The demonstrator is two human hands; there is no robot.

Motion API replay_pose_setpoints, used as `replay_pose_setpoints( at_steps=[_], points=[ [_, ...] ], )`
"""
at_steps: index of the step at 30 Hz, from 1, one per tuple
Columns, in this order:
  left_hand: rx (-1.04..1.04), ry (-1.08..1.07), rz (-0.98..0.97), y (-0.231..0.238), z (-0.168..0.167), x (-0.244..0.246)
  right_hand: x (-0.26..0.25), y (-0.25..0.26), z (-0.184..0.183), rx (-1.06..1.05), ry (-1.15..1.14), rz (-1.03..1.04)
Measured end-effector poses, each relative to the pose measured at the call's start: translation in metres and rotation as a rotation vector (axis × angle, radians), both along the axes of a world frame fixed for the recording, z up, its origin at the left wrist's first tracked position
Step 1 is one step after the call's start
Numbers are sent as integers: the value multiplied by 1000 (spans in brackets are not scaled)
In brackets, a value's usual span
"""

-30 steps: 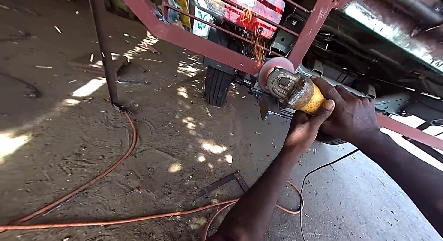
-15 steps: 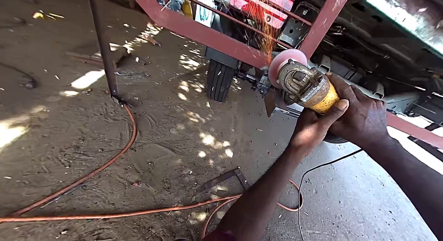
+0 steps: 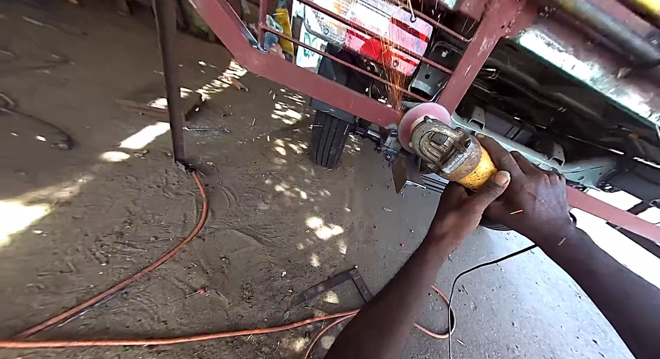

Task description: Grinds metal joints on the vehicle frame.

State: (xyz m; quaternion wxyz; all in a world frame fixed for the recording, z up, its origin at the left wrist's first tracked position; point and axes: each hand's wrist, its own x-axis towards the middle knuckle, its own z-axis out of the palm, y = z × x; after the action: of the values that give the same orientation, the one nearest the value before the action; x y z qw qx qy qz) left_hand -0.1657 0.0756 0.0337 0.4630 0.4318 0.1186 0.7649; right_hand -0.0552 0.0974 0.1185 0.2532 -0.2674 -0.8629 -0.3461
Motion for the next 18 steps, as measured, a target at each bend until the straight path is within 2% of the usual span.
replay_pose_setpoints(
  at_steps=[10, 18],
  points=[
    [20, 20, 13, -3, 3, -3, -3, -11, 1, -52, 27, -61],
    [35, -1, 5, -7, 8, -9, -10, -12, 6, -7, 16, -62]
  ],
)
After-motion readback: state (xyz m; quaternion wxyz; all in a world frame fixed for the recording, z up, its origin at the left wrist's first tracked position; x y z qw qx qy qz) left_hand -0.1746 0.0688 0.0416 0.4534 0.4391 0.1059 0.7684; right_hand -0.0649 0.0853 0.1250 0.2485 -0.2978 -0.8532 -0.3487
